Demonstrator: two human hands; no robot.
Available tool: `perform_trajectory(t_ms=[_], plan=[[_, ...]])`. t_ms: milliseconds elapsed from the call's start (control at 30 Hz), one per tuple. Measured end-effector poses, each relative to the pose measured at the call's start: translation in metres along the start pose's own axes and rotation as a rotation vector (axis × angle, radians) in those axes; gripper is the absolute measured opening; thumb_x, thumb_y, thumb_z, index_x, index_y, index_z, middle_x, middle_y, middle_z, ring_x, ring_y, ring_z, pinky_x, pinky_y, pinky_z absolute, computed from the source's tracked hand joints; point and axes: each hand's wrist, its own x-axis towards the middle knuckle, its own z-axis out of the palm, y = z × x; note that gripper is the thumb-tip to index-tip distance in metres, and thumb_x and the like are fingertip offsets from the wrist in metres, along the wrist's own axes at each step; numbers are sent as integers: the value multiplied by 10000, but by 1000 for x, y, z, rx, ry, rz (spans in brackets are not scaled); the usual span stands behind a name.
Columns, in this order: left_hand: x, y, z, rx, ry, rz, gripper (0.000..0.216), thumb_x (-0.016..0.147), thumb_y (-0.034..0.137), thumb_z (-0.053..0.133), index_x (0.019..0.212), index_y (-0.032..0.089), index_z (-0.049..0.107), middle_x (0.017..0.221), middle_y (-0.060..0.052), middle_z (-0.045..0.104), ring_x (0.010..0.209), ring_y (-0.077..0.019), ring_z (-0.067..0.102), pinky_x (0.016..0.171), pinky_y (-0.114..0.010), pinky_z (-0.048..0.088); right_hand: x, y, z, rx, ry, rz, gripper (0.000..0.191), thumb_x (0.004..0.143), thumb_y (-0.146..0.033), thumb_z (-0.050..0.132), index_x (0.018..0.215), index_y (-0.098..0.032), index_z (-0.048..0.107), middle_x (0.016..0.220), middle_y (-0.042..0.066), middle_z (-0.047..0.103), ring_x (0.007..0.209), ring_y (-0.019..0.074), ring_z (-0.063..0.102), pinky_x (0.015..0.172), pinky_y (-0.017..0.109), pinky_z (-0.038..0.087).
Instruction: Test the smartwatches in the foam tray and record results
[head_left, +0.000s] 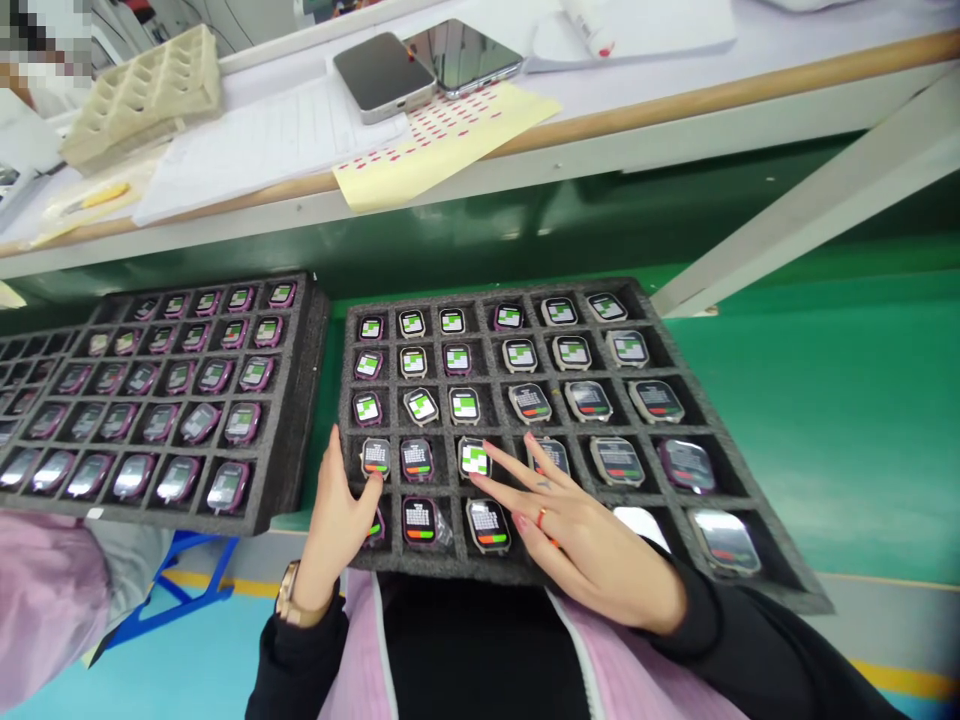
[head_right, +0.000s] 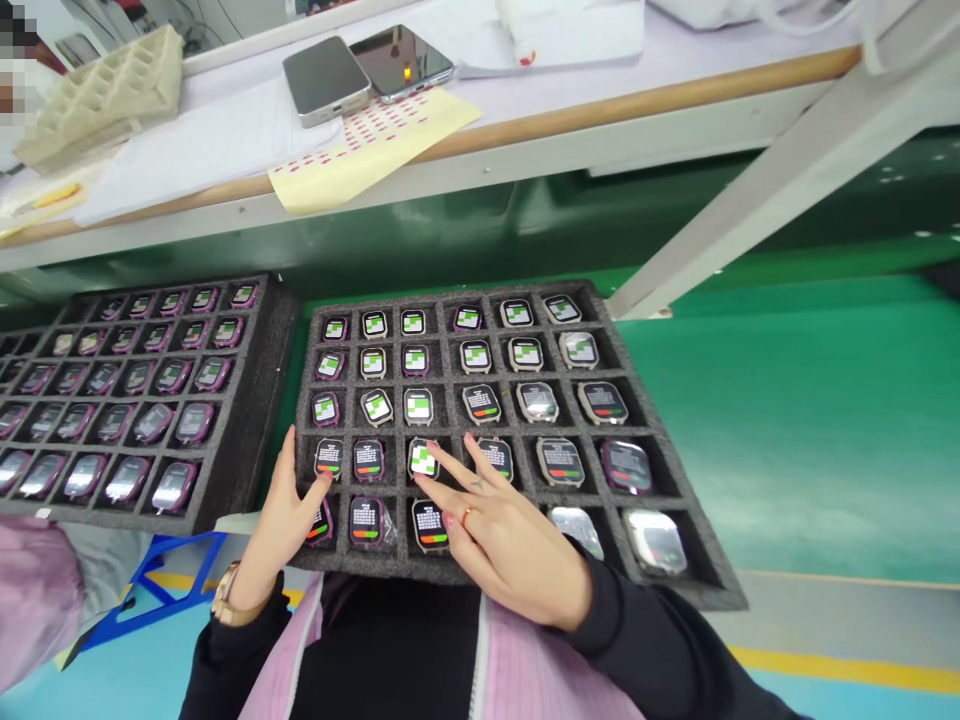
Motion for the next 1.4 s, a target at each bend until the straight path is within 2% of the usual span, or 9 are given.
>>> perform_trajectory(t_ms=[200, 300, 467, 633, 800, 933, 1100, 1233, 1400], plan=[[3, 5, 5, 84, 65, -8, 807, 901, 409, 570, 1559, 120, 202, 1571, -208, 358, 1483, -318, 315, 1226, -534, 258, -2, 2, 0, 23, 24, 12, 488, 949, -63, 395, 1415, -89, 536, 1341, 144, 620, 1410, 285, 388, 1205, 608, 193], [2, 6, 4, 102, 58, -18, 801, 909, 413, 561, 1557, 109, 202, 1563, -217, 369, 1472, -327, 328, 1216, -545, 273, -4, 2, 0, 17, 20, 22, 471, 953, -63, 385, 1392, -92, 552, 1317, 129, 643, 1416, 286, 385, 1200, 623, 201], [0, 1, 0, 41, 12, -10, 750, 950, 424, 502, 1574, 166, 176, 1610, -166, 309, 1505, -286, 268, 1241, -524, 222, -5, 2, 1, 5, 38, 15, 449, 955, -61, 389, 1368, -66, 563, 1311, 139, 647, 1415, 278, 392, 1211, 605, 200], [-1, -3, -1, 6, 6, -1, 756, 950, 406, 517, 1582, 190, 163, 1642, -137, 255, 1528, -265, 217, 1261, -503, 168, -4, 2, -1, 25, 35, 24, 473, 940, -69, 405, 1377, -113, 581, 1316, 129, 642, 1392, 281, 423, 1212, 605, 197], [-4, -7, -6, -114, -53, -56, 756, 962, 457, 498, 1590, 229, 142, 1675, -71, 181, 1547, -220, 159, 1277, -432, 131, -4, 2, -2, 36, 56, 9, 424, 933, -76, 408, 1278, -102, 653, 1273, 135, 667, 1354, 280, 480, 1218, 589, 166], [-17, -10, -17, -234, -109, -110, 727, 960, 451, 513, 1585, 296, 175, 1677, -9, 178, 1544, -212, 166, 1272, -415, 151, -7, 1, -2, 116, 74, -11, 444, 923, -65, 433, 1303, -160, 642, 1205, 95, 712, 1333, 267, 509, 1233, 576, 137], [-45, -14, -24, -305, -166, -123, 745, 939, 415, 553, 1581, 284, 199, 1672, -2, 192, 1546, -218, 151, 1271, -415, 148, -17, -3, 1, 144, 127, -2, 524, 921, -48, 462, 1429, -163, 518, 1234, 83, 702, 1366, 245, 480, 1255, 541, 106], [-61, -16, -20, -325, -113, -137, 732, 938, 402, 558, 1576, 274, 224, 1669, -15, 210, 1545, -221, 163, 1274, -413, 146, -24, -12, 12, 201, 165, 5, 586, 932, -58, 443, 1503, -193, 433, 1259, 78, 689, 1392, 286, 443, 1237, 620, 99], [-65, -16, -15, -336, -89, -134, 736, 938, 395, 554, 1577, 251, 219, 1669, -41, 210, 1543, -219, 178, 1273, -404, 171, -17, -23, 28, 269, 94, 3, 495, 986, -120, 382, 1466, -166, 493, 1176, 83, 725, 1393, 291, 435, 1240, 614, 77]])
